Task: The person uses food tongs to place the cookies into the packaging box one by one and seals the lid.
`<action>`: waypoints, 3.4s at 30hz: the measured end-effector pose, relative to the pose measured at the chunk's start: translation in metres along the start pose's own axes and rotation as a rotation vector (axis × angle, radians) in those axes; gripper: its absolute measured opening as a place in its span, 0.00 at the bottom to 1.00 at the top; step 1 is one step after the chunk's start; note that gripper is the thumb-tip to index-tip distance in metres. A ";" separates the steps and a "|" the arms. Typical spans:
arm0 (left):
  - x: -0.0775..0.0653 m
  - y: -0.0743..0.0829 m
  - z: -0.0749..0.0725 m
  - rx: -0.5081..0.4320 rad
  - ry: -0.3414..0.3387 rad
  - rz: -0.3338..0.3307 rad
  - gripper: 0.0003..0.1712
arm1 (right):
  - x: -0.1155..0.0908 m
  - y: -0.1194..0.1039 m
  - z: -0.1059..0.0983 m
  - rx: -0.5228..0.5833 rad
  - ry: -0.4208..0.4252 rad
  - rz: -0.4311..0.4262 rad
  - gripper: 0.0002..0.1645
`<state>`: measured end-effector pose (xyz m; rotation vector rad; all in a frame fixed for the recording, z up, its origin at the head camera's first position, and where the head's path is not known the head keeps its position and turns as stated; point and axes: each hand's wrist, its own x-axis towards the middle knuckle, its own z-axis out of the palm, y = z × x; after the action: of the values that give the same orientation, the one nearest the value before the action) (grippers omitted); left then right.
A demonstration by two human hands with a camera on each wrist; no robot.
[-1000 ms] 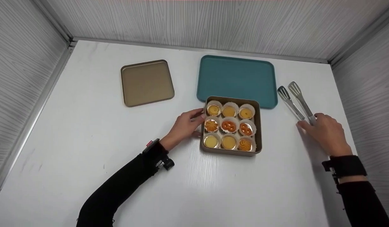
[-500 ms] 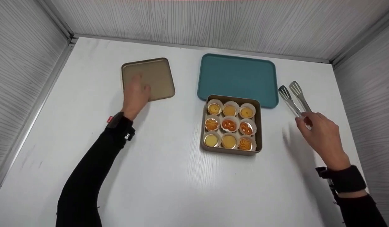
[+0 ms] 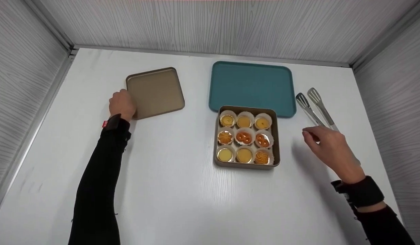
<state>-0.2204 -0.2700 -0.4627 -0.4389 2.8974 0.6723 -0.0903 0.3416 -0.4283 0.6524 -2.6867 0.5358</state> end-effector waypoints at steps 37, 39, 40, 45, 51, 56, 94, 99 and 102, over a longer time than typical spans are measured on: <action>-0.122 0.171 0.027 -0.734 0.186 0.942 0.20 | 0.071 -0.062 0.004 1.089 -0.191 0.522 0.35; -0.127 0.174 0.034 -0.670 0.256 1.053 0.18 | 0.074 -0.063 0.004 1.192 -0.192 0.557 0.38; -0.129 0.175 0.037 -0.640 0.287 1.104 0.18 | 0.075 -0.063 0.004 1.249 -0.189 0.576 0.39; -0.135 0.177 0.048 -0.502 0.384 1.302 0.24 | 0.075 -0.061 0.001 1.477 -0.170 0.663 0.42; -0.131 0.177 0.057 -0.408 0.460 1.461 0.20 | 0.070 -0.060 -0.003 1.623 -0.173 0.724 0.31; -0.120 0.174 0.063 -0.417 0.464 1.491 0.16 | 0.063 -0.063 -0.002 1.699 -0.131 0.790 0.22; -0.165 0.150 0.078 -0.656 -0.387 0.424 0.34 | 0.020 -0.055 0.027 0.884 -0.307 0.659 0.34; -0.164 0.152 0.083 -0.675 -0.382 0.411 0.34 | 0.018 -0.056 0.030 0.839 -0.284 0.663 0.33; -0.164 0.153 0.084 -0.679 -0.379 0.414 0.34 | 0.017 -0.057 0.030 0.825 -0.259 0.658 0.31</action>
<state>-0.1068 -0.0603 -0.4429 0.2297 2.3431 1.6074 -0.0829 0.2754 -0.4321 -0.0427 -2.8179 1.8918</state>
